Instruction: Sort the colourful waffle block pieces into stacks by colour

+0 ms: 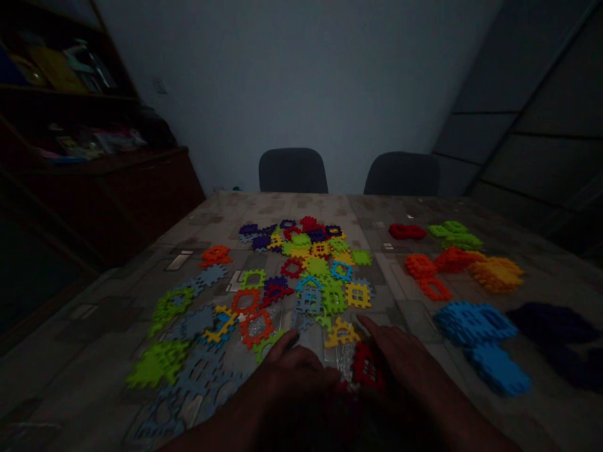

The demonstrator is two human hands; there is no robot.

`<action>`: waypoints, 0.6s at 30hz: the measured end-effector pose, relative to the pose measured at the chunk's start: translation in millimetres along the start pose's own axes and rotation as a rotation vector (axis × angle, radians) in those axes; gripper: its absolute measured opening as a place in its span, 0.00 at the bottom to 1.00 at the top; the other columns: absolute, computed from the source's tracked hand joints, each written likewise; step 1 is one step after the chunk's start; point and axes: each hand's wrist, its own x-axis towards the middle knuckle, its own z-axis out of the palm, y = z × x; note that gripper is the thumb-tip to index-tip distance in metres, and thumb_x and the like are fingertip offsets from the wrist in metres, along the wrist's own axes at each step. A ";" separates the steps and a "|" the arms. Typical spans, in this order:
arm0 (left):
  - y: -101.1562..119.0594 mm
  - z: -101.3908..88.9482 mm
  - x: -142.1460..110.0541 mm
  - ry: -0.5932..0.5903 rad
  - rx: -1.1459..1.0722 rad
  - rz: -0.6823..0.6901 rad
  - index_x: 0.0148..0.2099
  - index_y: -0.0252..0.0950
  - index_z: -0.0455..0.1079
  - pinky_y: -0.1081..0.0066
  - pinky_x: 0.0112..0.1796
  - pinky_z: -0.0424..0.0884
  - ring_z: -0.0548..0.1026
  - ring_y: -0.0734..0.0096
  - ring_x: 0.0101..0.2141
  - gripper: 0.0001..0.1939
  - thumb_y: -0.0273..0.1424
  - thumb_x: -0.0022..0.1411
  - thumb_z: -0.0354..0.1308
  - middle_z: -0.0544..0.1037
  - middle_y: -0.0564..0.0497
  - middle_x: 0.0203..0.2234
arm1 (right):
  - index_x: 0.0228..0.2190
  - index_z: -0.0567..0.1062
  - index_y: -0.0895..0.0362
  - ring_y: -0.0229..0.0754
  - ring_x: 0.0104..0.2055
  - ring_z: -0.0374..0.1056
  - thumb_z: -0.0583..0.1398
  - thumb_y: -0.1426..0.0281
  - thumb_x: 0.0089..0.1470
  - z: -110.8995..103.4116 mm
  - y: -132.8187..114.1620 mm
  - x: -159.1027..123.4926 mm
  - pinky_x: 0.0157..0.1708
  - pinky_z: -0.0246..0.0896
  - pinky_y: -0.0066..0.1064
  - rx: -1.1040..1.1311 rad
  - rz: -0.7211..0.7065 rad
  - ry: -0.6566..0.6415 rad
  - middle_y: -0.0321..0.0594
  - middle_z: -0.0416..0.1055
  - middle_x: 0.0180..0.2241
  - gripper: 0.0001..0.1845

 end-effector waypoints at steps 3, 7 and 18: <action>1.8 -2.9 0.2 0.025 -0.020 -0.011 0.47 0.50 0.77 0.54 0.63 0.62 0.80 0.64 0.46 0.15 0.25 0.61 0.63 0.83 0.57 0.36 | 0.67 0.56 0.56 0.55 0.46 0.72 0.66 0.69 0.46 1.1 -1.5 1.8 0.46 0.66 0.44 -0.047 -0.008 -0.006 0.50 0.76 0.47 0.49; 1.7 -1.5 0.1 0.024 -0.002 0.059 0.51 0.48 0.74 0.55 0.66 0.56 0.79 0.66 0.48 0.16 0.26 0.63 0.62 0.82 0.55 0.44 | 0.66 0.58 0.58 0.55 0.44 0.73 0.64 0.69 0.48 6.6 -5.1 3.0 0.42 0.67 0.43 -0.059 -0.026 0.000 0.51 0.76 0.45 0.45; 14.4 19.8 9.8 0.087 0.236 0.175 0.59 0.44 0.63 0.38 0.64 0.47 0.76 0.58 0.48 0.19 0.30 0.67 0.59 0.80 0.51 0.34 | 0.66 0.58 0.57 0.55 0.48 0.72 0.62 0.71 0.51 -16.1 10.8 -6.1 0.46 0.68 0.49 -0.001 0.056 0.148 0.52 0.75 0.49 0.42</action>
